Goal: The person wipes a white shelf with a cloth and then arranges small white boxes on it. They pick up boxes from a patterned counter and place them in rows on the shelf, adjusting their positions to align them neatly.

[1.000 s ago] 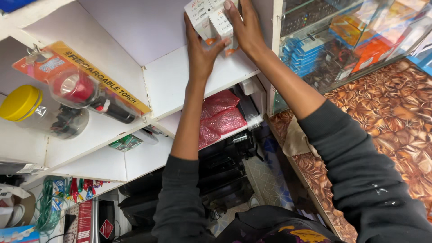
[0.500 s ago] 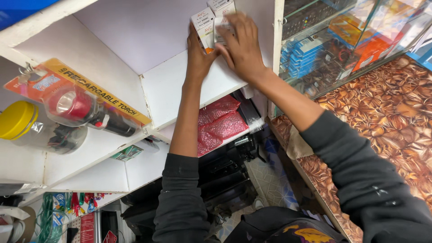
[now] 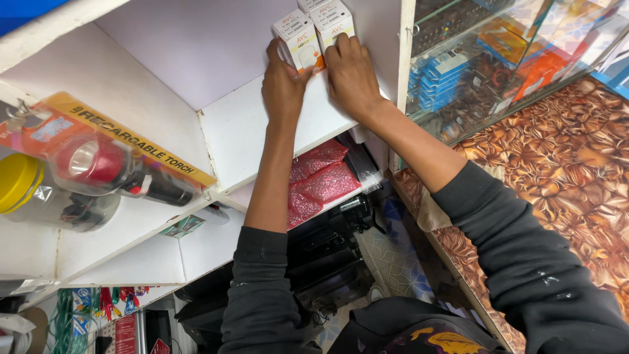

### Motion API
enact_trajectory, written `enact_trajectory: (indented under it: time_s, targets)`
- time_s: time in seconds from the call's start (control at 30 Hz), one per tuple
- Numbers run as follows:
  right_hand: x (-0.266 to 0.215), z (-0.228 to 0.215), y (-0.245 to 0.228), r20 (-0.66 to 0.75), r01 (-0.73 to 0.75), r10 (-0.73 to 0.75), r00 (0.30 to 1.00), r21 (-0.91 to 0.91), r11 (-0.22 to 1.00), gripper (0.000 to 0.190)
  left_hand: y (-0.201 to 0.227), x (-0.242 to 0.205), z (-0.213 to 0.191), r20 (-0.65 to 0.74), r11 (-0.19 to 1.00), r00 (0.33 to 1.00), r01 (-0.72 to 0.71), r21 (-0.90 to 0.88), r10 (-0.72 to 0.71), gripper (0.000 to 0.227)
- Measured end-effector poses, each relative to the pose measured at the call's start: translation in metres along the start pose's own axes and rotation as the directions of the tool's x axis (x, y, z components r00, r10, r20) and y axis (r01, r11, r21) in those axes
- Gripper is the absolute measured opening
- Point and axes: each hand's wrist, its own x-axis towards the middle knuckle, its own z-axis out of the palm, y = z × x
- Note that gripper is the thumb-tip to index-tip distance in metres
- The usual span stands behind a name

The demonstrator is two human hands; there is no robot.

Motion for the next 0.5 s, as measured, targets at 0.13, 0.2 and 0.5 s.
enact_trajectory:
  time_s: [0.13,0.2,0.5]
  targets:
    - [-0.012,0.003,-0.004,0.042,-0.042,0.041,0.998,0.016,0.999,0.005,-0.003,0.0,0.0,-0.062,0.987,0.989,-0.137,-0.081,0.132,0.045]
    - [-0.028,0.001,-0.005,0.126,-0.07,0.06,0.99,0.075,0.995,0.028,-0.008,0.002,0.004,-0.076,0.962,0.964,-0.26,-0.083,0.254,0.034]
    - [-0.215,-0.147,-0.086,-0.016,-0.036,0.064,0.998,0.684,0.729,0.03,-0.042,0.013,0.013,-0.031,0.814,0.814,-0.58,0.007,0.58,0.027]
